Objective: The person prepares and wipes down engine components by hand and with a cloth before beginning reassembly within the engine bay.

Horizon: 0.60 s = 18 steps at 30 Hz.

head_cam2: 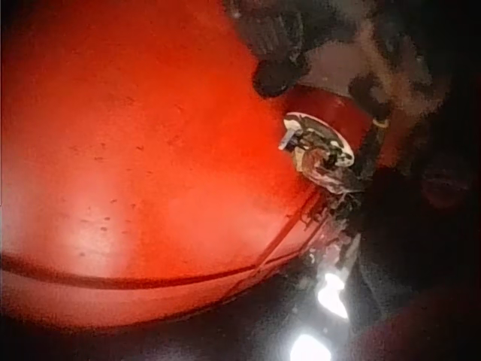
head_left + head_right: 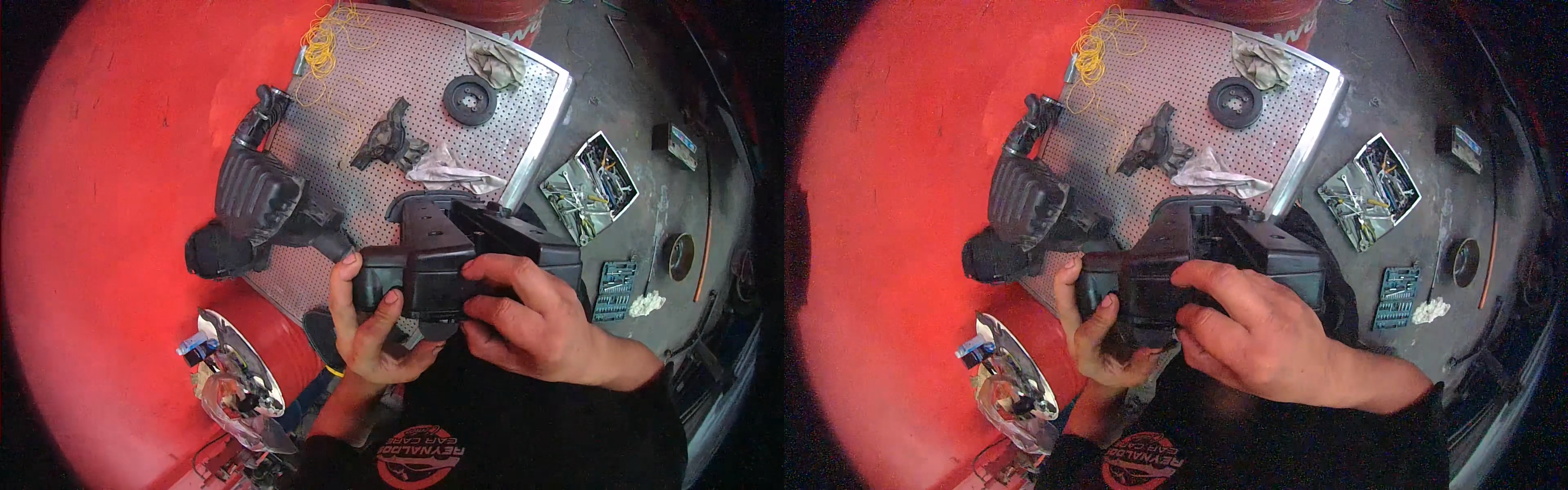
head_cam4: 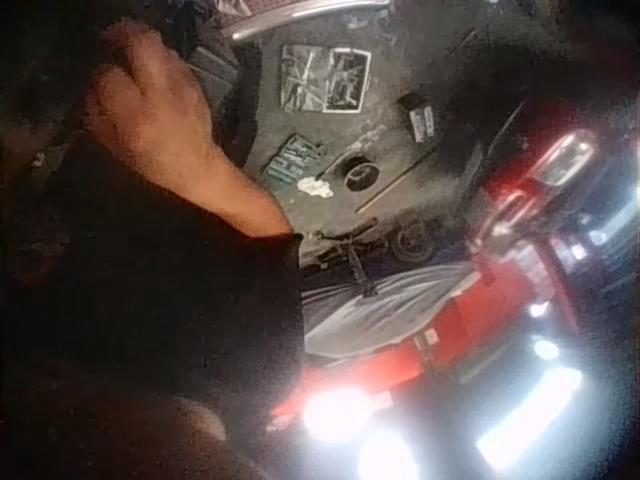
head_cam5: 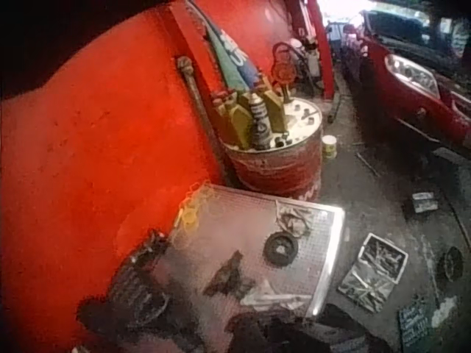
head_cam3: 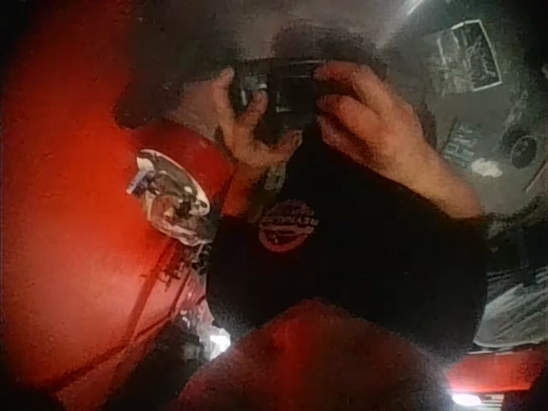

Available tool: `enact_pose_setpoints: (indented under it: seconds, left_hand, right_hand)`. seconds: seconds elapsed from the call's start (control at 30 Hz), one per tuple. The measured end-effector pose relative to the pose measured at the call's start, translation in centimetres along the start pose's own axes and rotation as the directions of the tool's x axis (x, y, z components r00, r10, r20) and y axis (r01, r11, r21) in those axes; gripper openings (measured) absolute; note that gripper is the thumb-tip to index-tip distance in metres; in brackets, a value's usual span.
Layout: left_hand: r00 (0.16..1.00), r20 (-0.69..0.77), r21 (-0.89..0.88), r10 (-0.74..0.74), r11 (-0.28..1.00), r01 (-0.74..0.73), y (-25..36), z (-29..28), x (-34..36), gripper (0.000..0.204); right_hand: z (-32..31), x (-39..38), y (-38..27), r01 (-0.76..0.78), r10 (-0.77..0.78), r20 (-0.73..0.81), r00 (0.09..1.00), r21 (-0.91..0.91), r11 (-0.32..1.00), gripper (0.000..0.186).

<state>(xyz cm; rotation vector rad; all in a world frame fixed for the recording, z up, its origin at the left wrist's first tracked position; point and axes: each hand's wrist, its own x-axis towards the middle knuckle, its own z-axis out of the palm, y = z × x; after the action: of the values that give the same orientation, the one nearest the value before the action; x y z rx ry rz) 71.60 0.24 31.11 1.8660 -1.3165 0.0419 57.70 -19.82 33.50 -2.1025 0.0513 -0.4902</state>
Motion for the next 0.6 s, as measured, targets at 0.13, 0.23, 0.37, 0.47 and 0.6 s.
enact_pose_setpoints:
  seconds: [0.13, 0.23, 0.37, 0.47, 0.6]
  left_hand:
    - [1.000, -0.015, 0.027, -0.012, 1.000, 0.012, 0.3, 0.3, 0.0, 0.071]
    - [1.000, -0.018, 0.043, -0.010, 0.999, 0.011, 0.7, 0.4, 0.6, 0.069]
    - [0.999, -0.037, 0.074, 0.032, 0.997, -0.029, 0.5, 0.8, 0.7, 0.067]
    - [0.999, -0.036, 0.077, 0.033, 0.997, -0.030, 0.6, 0.8, 0.8, 0.066]
    - [0.998, -0.066, 0.068, 0.024, 0.998, -0.020, 0.3, 1.3, 0.6, 0.068]
  right_hand:
    - [0.1, 0.0, 0.2, 0.072, -0.079, -0.065, 0.995, -0.097, 0.993, 0.027]
    - [0.1, 0.1, 0.2, 0.071, -0.078, -0.077, 0.994, -0.088, 0.994, 0.027]
    - [0.3, 0.2, 0.6, 0.125, -0.136, -0.081, 0.987, -0.123, 0.984, 0.026]
    - [0.7, 0.2, 0.9, 0.163, -0.180, -0.105, 0.978, -0.148, 0.975, 0.026]
    - [0.5, 0.1, 0.7, 0.123, -0.135, -0.094, 0.986, -0.126, 0.984, 0.025]
